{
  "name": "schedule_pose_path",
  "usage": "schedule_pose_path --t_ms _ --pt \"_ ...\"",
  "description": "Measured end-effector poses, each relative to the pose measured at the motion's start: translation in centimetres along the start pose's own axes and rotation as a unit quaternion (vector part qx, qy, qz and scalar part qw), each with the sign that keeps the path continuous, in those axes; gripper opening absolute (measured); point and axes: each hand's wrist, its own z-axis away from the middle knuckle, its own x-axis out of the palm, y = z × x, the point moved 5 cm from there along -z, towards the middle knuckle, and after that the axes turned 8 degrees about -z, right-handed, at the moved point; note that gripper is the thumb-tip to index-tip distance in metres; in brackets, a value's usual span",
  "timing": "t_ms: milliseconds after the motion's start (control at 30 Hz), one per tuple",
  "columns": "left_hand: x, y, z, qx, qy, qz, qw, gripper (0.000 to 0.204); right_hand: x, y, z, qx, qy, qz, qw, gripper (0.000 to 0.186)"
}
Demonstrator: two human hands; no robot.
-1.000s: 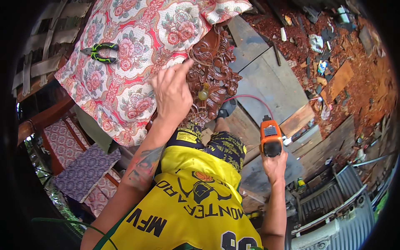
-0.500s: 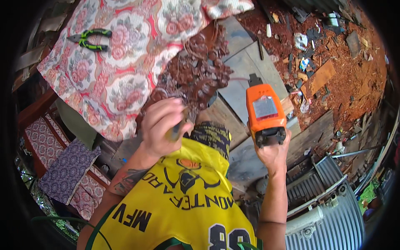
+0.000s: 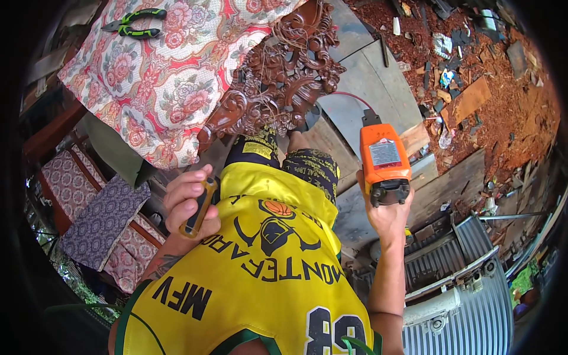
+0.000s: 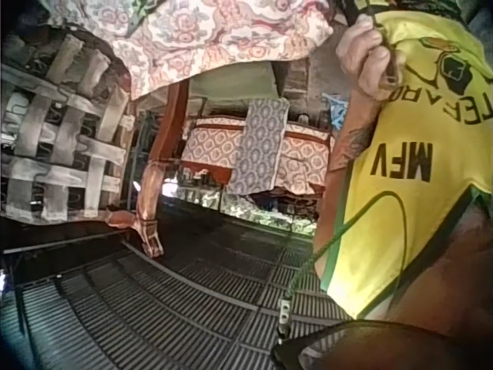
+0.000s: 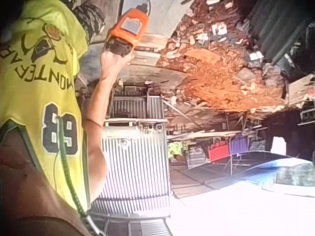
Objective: The person removes staples and pulls fabric edges on an upholstered chair using pliers and a screwdriver. Then, the person aligns the cushion fabric over the carved wooden frame and staples it securely in place using a pneumatic staple gun.
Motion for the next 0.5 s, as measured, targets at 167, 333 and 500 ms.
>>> schedule_pose_path --t_ms 167,333,500 --pt "1.8 -0.6 -0.3 0.033 -0.055 0.015 0.998 0.045 0.1 -0.1 1.0 -0.030 -0.011 0.048 0.998 0.018" --pt "3.2 -1.7 -1.7 0.044 -0.053 0.038 0.997 0.044 0.2 0.0 1.2 -0.016 -0.028 0.068 0.997 0.015" --pt "2.4 -1.3 -2.9 0.037 -0.040 0.038 0.998 0.047 0.1 1.0 1.5 -0.008 -0.023 0.046 0.999 0.017"
